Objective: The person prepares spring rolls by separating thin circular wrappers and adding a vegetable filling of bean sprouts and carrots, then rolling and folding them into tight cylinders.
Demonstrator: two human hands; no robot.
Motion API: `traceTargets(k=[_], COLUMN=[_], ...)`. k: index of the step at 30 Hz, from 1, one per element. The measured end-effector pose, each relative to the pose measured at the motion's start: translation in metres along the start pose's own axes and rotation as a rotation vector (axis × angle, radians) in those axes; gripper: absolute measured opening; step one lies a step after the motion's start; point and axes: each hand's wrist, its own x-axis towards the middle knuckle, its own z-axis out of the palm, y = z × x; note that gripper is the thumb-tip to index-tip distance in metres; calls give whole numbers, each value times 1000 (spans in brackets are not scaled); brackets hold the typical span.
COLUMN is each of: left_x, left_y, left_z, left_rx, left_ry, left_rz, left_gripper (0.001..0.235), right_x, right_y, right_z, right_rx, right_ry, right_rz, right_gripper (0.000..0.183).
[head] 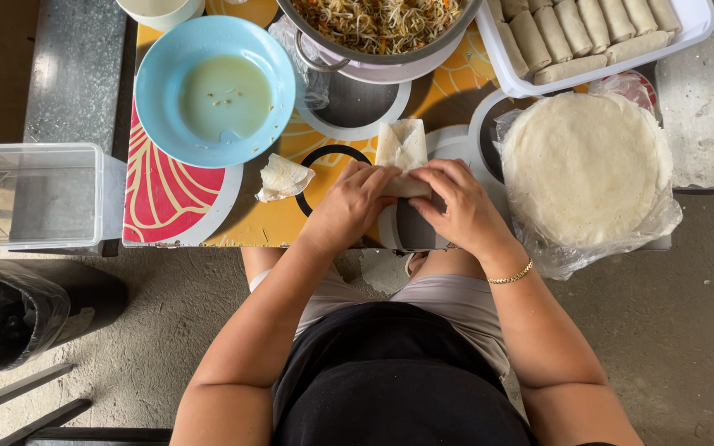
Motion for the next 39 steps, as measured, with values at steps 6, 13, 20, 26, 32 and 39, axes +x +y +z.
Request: traceTargets(k=[6,13,20,26,32,39], left_x=[-24,-17,-3,3,-17,-27], left_y=[18,21,1,5,16,-14], left_z=[-6,7,19,15,34,64], left_rx=[45,-123,-116,-30,134,122], left_ry=[-108,23,36,134,147,-57], left_rz=[35,-209,-355,-108,45,-145], left_gripper=[46,26,15,36,33,34], right_x=[-26,-21,-8,6,46,145], right_y=[-12,-9,6,14,-6,-49], right_z=[-1,0,9,13,6,102], right_rx=[11,-39,-25,-134,-280,-116], right_ry=[-83,-21,48,-5,-26,-186], right_rz=[-1,31,133,193,70,-358], right_gripper=[43,26,14,10,12,48])
